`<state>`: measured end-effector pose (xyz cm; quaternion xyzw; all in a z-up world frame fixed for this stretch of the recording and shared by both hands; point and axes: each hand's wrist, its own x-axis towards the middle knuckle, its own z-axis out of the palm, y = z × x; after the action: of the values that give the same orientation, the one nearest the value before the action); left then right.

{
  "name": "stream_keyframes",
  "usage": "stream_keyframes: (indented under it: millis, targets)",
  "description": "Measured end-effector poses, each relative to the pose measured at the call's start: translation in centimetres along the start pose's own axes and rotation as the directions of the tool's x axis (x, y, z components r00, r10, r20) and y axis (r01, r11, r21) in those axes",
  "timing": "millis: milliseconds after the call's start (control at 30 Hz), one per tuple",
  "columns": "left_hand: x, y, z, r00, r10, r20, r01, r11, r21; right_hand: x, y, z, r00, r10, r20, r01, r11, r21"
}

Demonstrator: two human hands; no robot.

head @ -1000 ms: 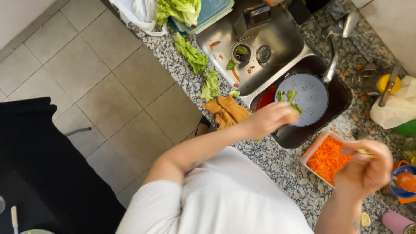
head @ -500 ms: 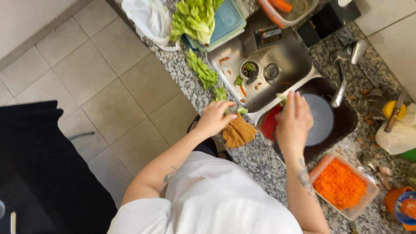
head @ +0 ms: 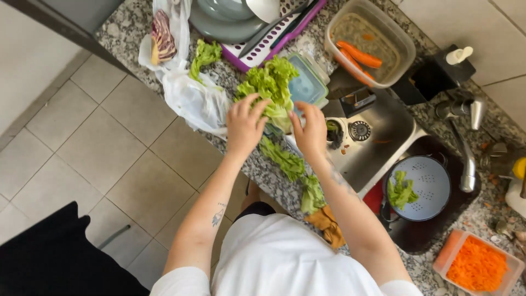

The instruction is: The person tears lettuce leaves by hand over a kitchen sink and places them into a colander. They then rinse the lettuce under running water from the faucet.

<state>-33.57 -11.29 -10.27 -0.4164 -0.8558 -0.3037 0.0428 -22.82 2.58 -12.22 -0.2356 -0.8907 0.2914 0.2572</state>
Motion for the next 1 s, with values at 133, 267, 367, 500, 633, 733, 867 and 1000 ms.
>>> stream_keyframes:
  millis: [133, 267, 367, 500, 633, 733, 867, 1000]
  targets:
    - [-0.3, -2.2, 1.7, 0.987, 0.138, 0.076, -0.143, 0.988, 0.065, 4.1, 1.8, 3.7, 0.986, 0.162, 0.041, -0.163, 0.987, 0.014]
    - [-1.1, -4.5, 2.7, 0.993, 0.096, 0.074, -0.097, 0.995, 0.008, 5.0, 5.4, 4.8, 0.931, 0.364, 0.023, -0.362, 0.914, 0.182]
    - [-1.6, -4.9, 2.8, 0.993, 0.116, 0.021, -0.116, 0.993, -0.010, 4.6, 4.9, 4.3, 0.885, 0.463, 0.054, -0.457, 0.838, 0.297]
    - [-0.8, -4.2, 0.2, 0.999, 0.052, 0.017, -0.050, 0.995, -0.086, 3.6, 1.5, 1.5, 0.793, 0.582, 0.182, -0.607, 0.782, 0.145]
    - [2.0, -10.8, 0.6, 0.984, -0.165, -0.060, 0.159, 0.983, -0.091, 2.0, -3.2, -0.1, 0.684, 0.623, 0.380, -0.694, 0.716, 0.076]
    - [5.0, -15.5, 0.2, 0.937, -0.252, -0.240, 0.330, 0.865, 0.378, 1.2, -2.6, 0.2, 0.703, 0.605, 0.375, -0.707, 0.653, 0.272]
    - [9.0, -18.4, -0.4, 0.935, -0.339, -0.106, 0.350, 0.827, 0.439, 3.6, -2.3, -0.9, 0.787, 0.586, 0.195, -0.617, 0.736, 0.279]
    - [11.3, -16.6, -4.5, 0.918, -0.362, -0.162, 0.338, 0.927, -0.159, 4.2, -2.6, -3.0, 0.814, 0.559, 0.160, -0.568, 0.823, 0.013]
